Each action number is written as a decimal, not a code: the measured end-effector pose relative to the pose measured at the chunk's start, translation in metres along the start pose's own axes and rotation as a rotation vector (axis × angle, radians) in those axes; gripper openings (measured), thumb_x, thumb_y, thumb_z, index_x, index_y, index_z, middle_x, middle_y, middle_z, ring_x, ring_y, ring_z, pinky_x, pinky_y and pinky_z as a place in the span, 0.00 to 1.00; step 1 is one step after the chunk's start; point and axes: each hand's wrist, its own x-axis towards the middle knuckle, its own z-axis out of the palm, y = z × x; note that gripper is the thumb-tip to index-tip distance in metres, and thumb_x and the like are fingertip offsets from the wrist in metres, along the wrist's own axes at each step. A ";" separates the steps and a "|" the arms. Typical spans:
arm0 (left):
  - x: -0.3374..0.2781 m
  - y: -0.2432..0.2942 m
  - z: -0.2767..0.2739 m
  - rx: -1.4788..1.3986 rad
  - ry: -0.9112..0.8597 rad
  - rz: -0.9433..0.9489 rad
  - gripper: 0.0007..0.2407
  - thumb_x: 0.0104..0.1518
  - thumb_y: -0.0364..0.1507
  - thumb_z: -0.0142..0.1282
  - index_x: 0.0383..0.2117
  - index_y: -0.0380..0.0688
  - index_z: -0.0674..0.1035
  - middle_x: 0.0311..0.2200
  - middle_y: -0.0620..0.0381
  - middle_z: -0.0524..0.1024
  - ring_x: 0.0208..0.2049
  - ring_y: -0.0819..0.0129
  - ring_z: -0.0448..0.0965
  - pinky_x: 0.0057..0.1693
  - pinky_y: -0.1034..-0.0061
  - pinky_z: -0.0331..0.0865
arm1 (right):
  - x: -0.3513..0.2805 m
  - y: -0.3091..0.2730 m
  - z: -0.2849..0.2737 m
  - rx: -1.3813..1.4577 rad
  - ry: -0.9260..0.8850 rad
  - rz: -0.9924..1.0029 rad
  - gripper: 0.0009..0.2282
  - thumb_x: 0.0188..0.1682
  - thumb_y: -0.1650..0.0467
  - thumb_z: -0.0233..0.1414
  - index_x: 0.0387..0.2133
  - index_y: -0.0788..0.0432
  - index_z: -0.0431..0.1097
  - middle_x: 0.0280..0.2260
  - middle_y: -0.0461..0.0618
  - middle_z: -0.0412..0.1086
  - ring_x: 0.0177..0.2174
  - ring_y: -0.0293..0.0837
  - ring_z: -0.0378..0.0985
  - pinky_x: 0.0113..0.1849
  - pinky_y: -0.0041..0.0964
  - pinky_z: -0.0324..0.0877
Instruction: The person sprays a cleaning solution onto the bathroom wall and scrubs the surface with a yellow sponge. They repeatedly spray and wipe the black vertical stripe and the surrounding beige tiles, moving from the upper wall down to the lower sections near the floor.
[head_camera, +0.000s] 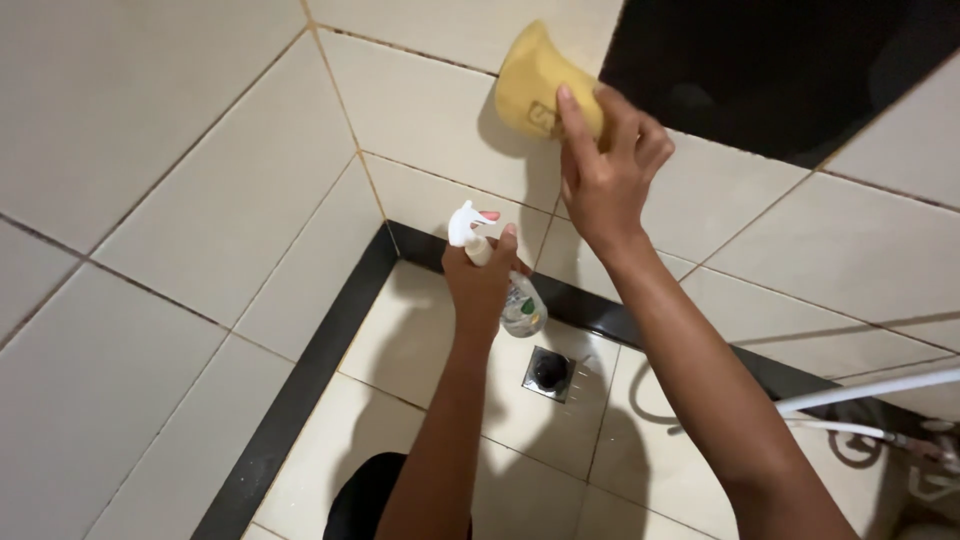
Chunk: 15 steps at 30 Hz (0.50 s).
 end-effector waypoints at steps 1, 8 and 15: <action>0.001 0.003 -0.003 0.001 0.004 0.003 0.09 0.58 0.22 0.60 0.43 0.36 0.76 0.20 0.59 0.74 0.17 0.75 0.74 0.27 0.75 0.74 | -0.007 0.000 0.009 0.005 0.001 -0.002 0.25 0.54 0.74 0.60 0.66 0.44 0.68 0.60 0.53 0.62 0.55 0.54 0.58 0.54 0.53 0.55; 0.006 0.005 -0.016 -0.003 -0.017 -0.021 0.09 0.59 0.22 0.60 0.43 0.36 0.75 0.20 0.57 0.75 0.18 0.75 0.75 0.27 0.76 0.73 | -0.080 -0.008 0.058 -0.108 -0.229 -0.190 0.27 0.48 0.72 0.57 0.63 0.41 0.68 0.58 0.47 0.63 0.52 0.50 0.62 0.50 0.50 0.55; 0.002 -0.001 -0.010 -0.028 -0.016 -0.049 0.09 0.58 0.21 0.60 0.43 0.36 0.75 0.26 0.56 0.76 0.19 0.76 0.74 0.26 0.78 0.72 | -0.147 0.007 0.072 0.011 -0.514 -0.275 0.19 0.46 0.69 0.56 0.53 0.46 0.70 0.58 0.47 0.63 0.55 0.50 0.64 0.52 0.53 0.57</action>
